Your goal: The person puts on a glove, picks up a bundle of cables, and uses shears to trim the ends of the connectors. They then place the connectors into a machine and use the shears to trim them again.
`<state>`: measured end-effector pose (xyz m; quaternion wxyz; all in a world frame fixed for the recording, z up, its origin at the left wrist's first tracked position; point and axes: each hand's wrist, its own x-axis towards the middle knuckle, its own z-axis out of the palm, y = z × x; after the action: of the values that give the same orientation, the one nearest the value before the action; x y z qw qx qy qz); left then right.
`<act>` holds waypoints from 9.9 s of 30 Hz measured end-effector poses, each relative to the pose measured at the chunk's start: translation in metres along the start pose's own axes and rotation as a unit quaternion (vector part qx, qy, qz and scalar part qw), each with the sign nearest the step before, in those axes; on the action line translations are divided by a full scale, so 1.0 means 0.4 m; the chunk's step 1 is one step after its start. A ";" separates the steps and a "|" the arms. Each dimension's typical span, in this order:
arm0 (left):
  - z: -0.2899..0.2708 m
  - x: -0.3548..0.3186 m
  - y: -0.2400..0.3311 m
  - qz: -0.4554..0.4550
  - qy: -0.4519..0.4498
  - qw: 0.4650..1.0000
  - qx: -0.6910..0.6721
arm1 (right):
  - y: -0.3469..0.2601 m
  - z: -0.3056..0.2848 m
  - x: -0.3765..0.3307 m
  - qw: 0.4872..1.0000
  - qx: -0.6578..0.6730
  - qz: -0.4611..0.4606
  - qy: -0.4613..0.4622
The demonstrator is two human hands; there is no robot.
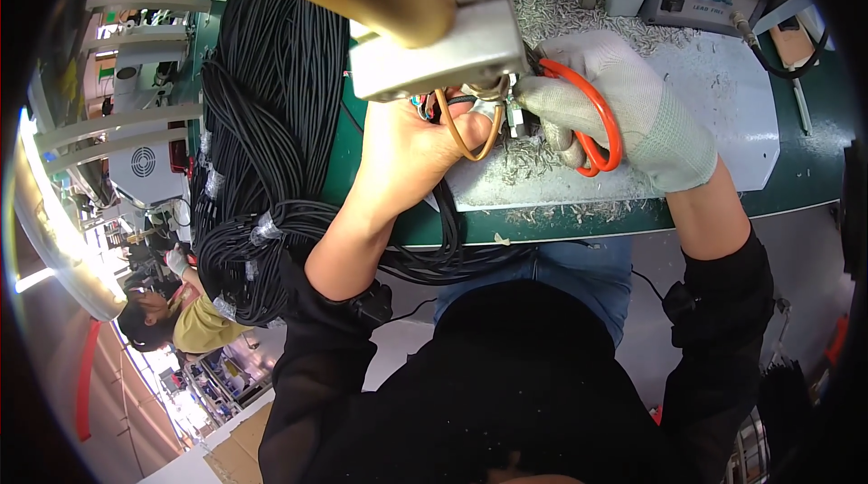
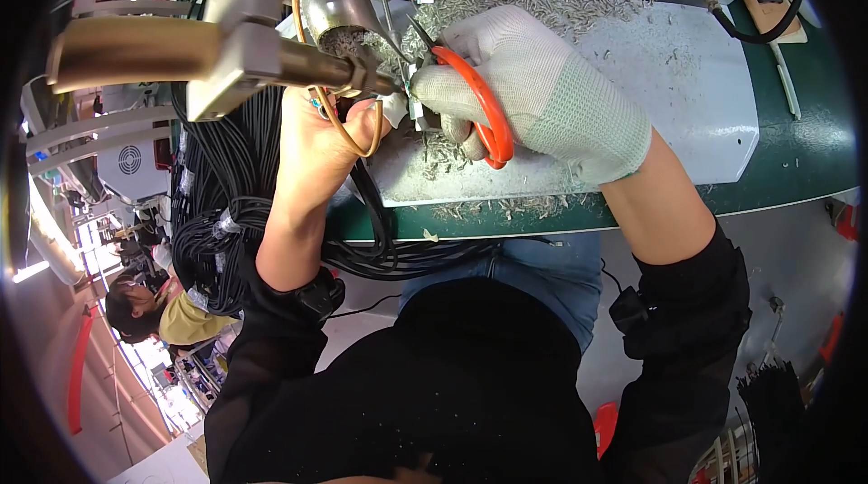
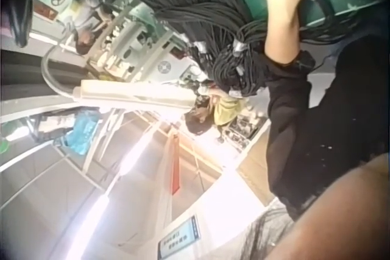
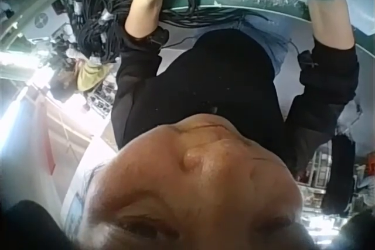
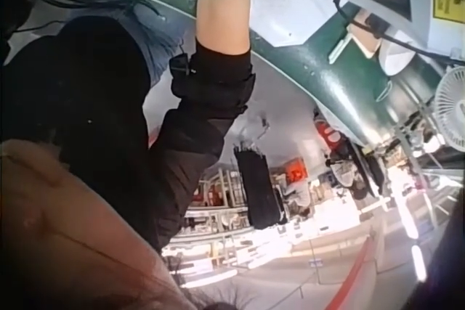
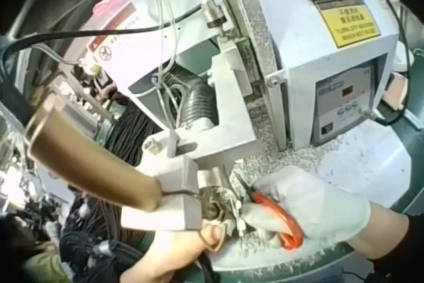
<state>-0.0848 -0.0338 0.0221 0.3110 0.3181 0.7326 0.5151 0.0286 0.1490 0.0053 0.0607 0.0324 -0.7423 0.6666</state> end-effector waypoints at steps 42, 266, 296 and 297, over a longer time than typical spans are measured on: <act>0.093 -0.225 0.067 -0.030 -0.134 0.979 -0.152 | -0.165 0.122 -0.241 0.961 0.081 0.243 0.105; 0.052 -0.191 0.089 0.049 -0.269 0.960 0.054 | -0.168 0.129 -0.205 0.972 -0.200 0.031 0.118; 0.123 -0.224 0.078 -0.002 0.008 0.993 -0.121 | -0.168 0.161 -0.254 0.868 -0.444 -0.083 0.207; 0.122 -0.224 0.075 0.006 0.013 0.994 -0.111 | -0.166 0.167 -0.258 0.868 -0.443 -0.083 0.206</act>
<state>0.0120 -0.0691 0.0487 0.3318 0.2790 0.6731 0.5992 0.1364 0.0719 0.0501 0.2753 -0.0750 -0.9249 0.2514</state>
